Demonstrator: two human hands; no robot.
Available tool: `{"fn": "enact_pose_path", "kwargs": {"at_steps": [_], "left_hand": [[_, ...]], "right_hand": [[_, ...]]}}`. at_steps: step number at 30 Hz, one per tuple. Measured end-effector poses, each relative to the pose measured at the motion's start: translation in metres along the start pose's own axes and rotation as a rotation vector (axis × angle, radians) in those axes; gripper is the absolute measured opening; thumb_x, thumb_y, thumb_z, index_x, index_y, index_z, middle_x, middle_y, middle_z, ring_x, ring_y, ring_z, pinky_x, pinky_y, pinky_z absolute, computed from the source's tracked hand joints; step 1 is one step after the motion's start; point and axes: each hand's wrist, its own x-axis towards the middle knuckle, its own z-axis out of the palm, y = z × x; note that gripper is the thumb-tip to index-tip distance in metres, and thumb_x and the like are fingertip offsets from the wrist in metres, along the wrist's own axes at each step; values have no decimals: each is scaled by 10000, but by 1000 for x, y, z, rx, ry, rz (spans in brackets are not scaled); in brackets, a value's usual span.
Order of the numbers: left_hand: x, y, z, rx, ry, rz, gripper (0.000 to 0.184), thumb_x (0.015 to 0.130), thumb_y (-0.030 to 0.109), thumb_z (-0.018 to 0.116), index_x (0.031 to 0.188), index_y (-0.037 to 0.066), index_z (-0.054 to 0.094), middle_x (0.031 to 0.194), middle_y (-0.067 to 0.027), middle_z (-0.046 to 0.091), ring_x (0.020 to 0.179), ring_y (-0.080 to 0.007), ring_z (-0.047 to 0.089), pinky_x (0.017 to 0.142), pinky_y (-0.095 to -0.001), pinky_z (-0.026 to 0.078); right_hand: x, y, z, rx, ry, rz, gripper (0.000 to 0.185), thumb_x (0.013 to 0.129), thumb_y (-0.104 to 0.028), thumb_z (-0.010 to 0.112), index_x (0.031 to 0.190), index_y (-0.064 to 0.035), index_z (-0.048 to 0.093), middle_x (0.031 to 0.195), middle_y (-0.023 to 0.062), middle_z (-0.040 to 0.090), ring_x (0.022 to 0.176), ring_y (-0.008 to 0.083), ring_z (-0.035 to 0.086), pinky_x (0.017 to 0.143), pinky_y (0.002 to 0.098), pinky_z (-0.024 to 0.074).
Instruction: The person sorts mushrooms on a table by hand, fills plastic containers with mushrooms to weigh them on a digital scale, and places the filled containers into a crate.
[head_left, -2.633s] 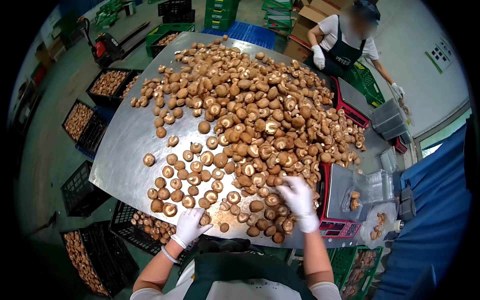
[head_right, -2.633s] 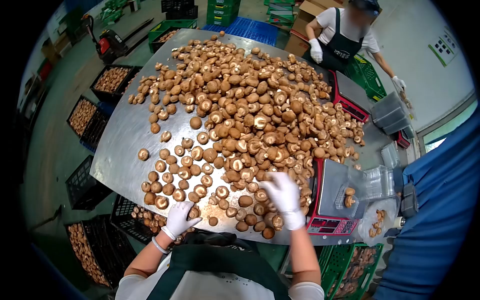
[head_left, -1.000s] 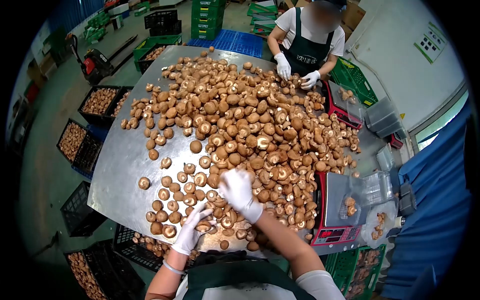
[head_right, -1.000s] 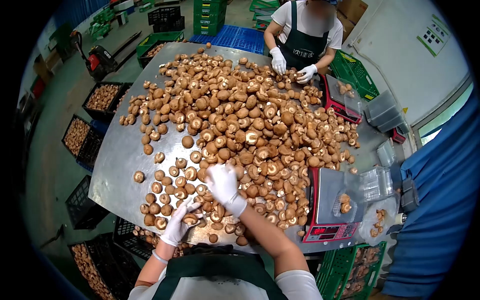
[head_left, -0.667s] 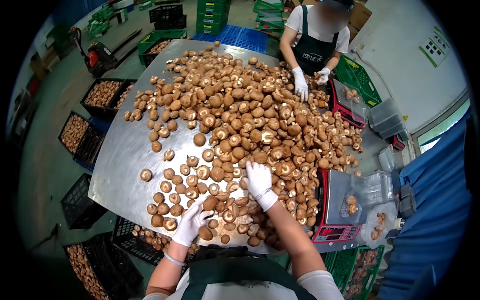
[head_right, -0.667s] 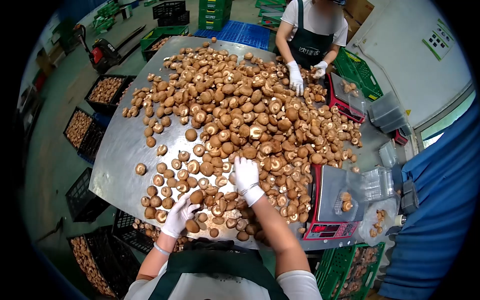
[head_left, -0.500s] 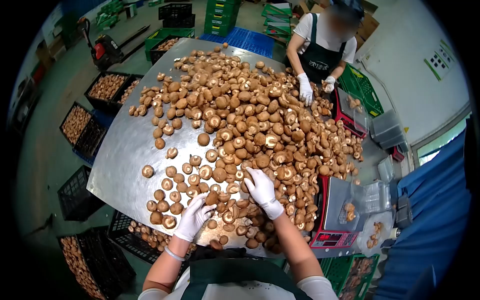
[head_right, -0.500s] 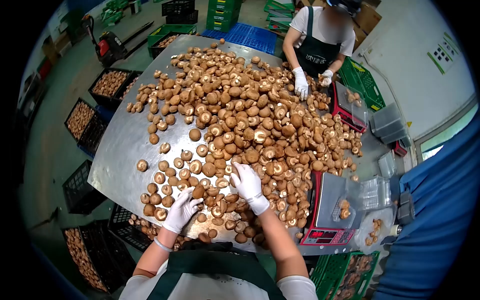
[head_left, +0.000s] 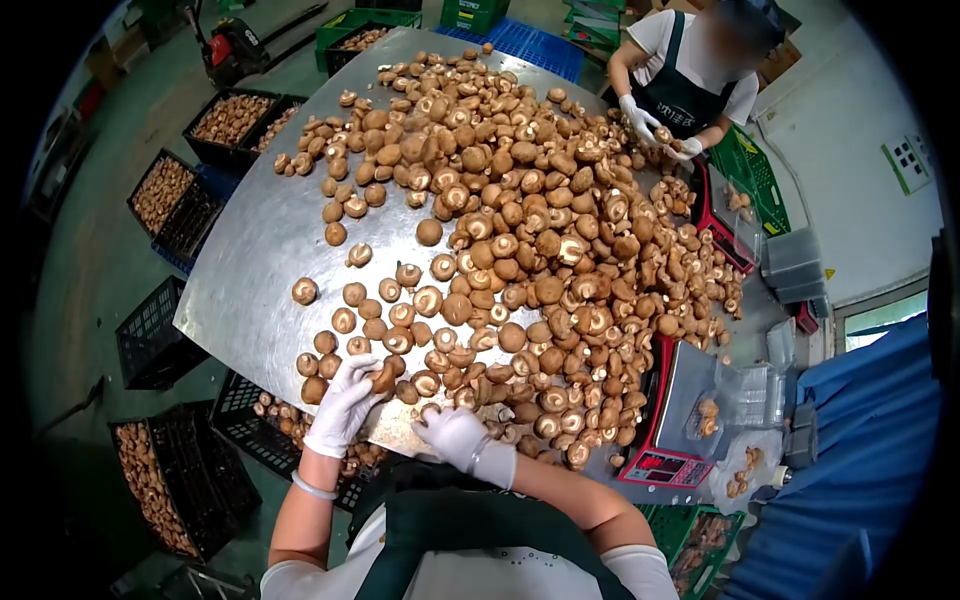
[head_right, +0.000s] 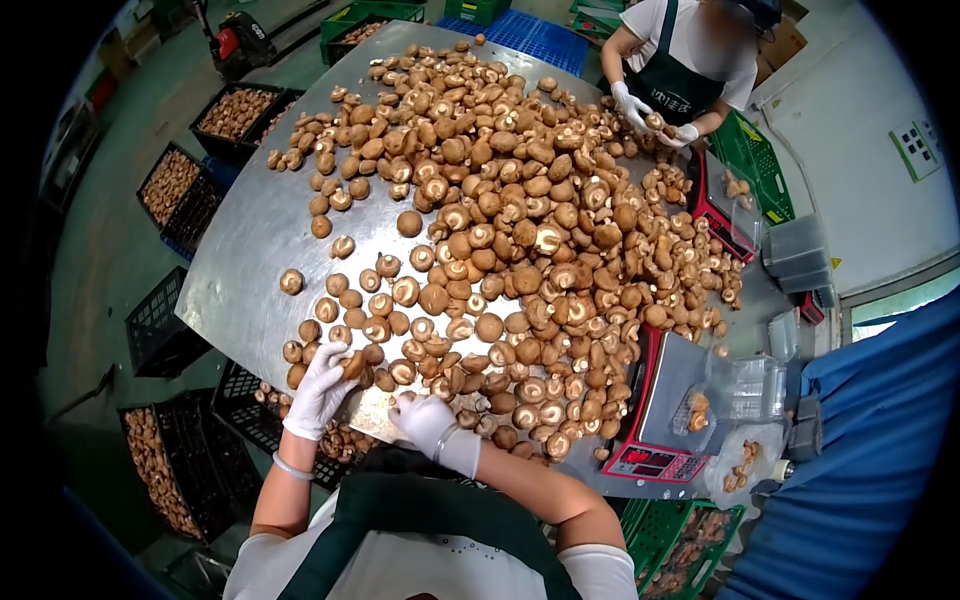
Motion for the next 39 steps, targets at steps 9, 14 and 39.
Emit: {"fn": "enact_pose_path", "kwargs": {"at_steps": [9,14,39], "left_hand": [[-21,2,-11,-107,-14,-33,285,940,186,554,1180,36,523,1071,-80,608,918,-166,634,766,-255,563],[-17,-24,22,-99,-8,-183,343,985,305,454,1165,26,535,1166,-113,559,1038,-218,603,841,-405,555],[30,-61,25,-472,-170,-373,746,901,508,483,1405,-9,295,1461,-253,291,1340,-345,354,985,-532,434]], "right_hand": [[-14,30,-44,574,126,211,395,765,-215,676,1155,-212,615,920,64,580,781,247,617,689,340,505],[-26,29,-91,780,378,199,441,789,-225,694,1217,-204,593,947,68,598,839,225,620,756,314,511],[-27,148,-29,1475,489,553,444,910,-173,586,1322,-40,491,1204,61,589,1008,135,581,775,243,474]]}}
